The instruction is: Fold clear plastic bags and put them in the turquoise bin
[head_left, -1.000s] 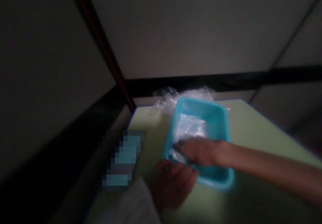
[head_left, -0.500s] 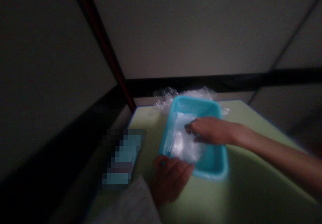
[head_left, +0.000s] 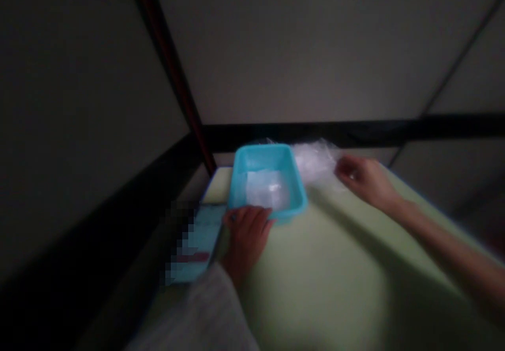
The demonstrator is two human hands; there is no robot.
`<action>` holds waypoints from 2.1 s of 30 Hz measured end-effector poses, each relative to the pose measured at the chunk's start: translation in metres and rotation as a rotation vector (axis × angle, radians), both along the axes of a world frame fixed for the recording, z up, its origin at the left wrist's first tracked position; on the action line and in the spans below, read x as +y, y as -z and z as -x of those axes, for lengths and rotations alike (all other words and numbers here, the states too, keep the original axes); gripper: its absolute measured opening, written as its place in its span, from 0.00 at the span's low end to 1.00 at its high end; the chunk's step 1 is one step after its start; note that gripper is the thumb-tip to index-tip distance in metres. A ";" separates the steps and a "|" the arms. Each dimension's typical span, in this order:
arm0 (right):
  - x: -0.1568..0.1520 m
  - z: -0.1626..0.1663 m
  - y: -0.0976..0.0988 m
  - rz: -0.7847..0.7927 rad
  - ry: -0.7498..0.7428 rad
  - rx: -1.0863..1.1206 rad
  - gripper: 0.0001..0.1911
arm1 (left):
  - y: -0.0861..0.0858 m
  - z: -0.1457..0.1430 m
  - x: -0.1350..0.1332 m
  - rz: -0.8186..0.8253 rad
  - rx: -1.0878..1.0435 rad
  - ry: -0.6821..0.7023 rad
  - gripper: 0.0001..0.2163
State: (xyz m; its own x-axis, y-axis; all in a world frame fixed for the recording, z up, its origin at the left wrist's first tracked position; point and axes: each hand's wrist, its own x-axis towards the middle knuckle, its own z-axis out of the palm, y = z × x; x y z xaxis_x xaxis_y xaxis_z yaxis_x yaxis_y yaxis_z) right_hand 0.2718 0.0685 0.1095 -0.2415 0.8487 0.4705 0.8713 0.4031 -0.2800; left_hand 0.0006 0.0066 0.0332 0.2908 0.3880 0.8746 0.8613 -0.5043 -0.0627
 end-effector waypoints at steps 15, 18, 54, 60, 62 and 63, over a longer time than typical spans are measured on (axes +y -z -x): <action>0.022 0.010 0.080 0.066 -0.129 -0.216 0.13 | 0.014 0.016 0.047 0.054 -0.019 -0.145 0.06; 0.036 0.025 0.081 0.039 -0.109 -0.247 0.15 | 0.015 0.018 0.049 0.065 -0.017 -0.160 0.06; -0.061 0.026 0.069 0.159 -0.525 0.365 0.06 | 0.032 -0.036 -0.009 0.418 -0.104 0.348 0.15; -0.081 0.039 0.066 0.257 -0.747 0.459 0.04 | 0.026 -0.037 -0.016 0.320 -0.151 0.375 0.06; -0.082 0.039 0.067 0.251 -0.732 0.472 0.04 | 0.024 -0.034 -0.017 0.286 -0.161 0.362 0.07; -0.082 0.039 0.067 0.251 -0.716 0.488 0.04 | 0.023 -0.032 -0.017 0.269 -0.168 0.347 0.07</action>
